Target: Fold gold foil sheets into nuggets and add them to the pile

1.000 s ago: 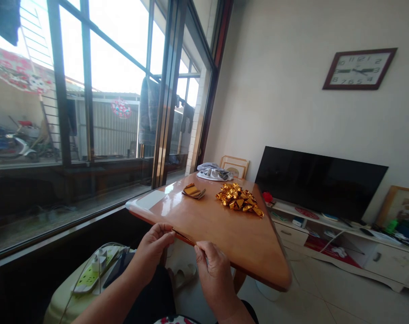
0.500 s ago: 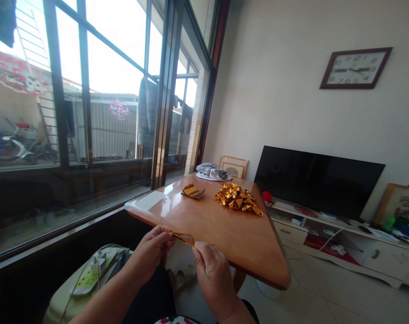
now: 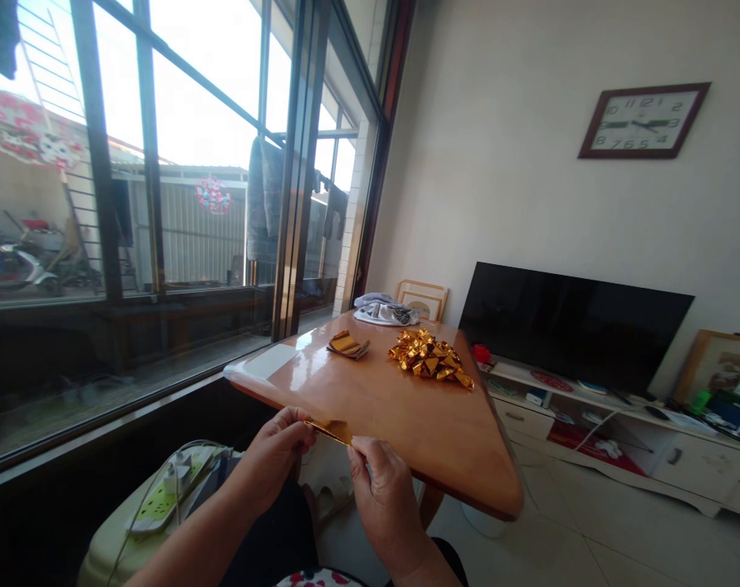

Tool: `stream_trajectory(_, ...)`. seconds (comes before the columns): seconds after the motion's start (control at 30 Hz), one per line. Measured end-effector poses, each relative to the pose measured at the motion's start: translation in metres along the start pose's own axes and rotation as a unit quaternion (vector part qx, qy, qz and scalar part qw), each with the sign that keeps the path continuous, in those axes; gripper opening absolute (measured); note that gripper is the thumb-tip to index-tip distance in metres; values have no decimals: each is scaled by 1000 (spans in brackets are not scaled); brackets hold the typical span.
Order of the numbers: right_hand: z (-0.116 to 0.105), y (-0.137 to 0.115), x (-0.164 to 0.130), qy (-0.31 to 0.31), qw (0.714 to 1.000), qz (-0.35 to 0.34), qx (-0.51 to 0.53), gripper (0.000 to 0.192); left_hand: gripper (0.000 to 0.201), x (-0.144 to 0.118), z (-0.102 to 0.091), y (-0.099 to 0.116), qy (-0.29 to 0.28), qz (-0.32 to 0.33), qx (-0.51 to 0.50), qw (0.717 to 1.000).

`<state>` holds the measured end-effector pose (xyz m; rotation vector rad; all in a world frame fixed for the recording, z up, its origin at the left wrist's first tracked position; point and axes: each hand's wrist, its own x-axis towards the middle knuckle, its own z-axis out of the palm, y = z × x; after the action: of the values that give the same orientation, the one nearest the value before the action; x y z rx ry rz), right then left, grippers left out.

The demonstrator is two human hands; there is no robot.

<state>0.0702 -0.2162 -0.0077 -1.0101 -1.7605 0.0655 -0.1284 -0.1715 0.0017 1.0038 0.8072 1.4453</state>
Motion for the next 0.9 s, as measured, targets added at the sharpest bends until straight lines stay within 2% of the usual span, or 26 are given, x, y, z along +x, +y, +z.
stream_trajectory(0.07,1,0,-1,-4,1000,14,13,17,21,1,0,-2,6,-4,-7,1000)
stream_trajectory(0.17,4,-2,-1,-11,994,88,66,17,20,0,0,-4,9,-1,-2,1000)
stream_trajectory(0.27,9,-1,1,0,972,180,152,22,21,-3,3,-6,16,0,7,1000)
stream_trajectory(0.37,15,4,3,21,944,239,226,28,29,-5,8,-8,26,15,10,999)
stream_trajectory(0.57,23,15,5,37,922,283,261,31,50,-6,12,-18,23,17,16,999)
stream_trajectory(0.8,28,22,4,44,913,305,266,27,51,-3,5,-33,7,-21,52,998)
stream_trajectory(0.9,30,25,4,45,913,312,259,26,47,1,4,-37,14,-9,66,998)
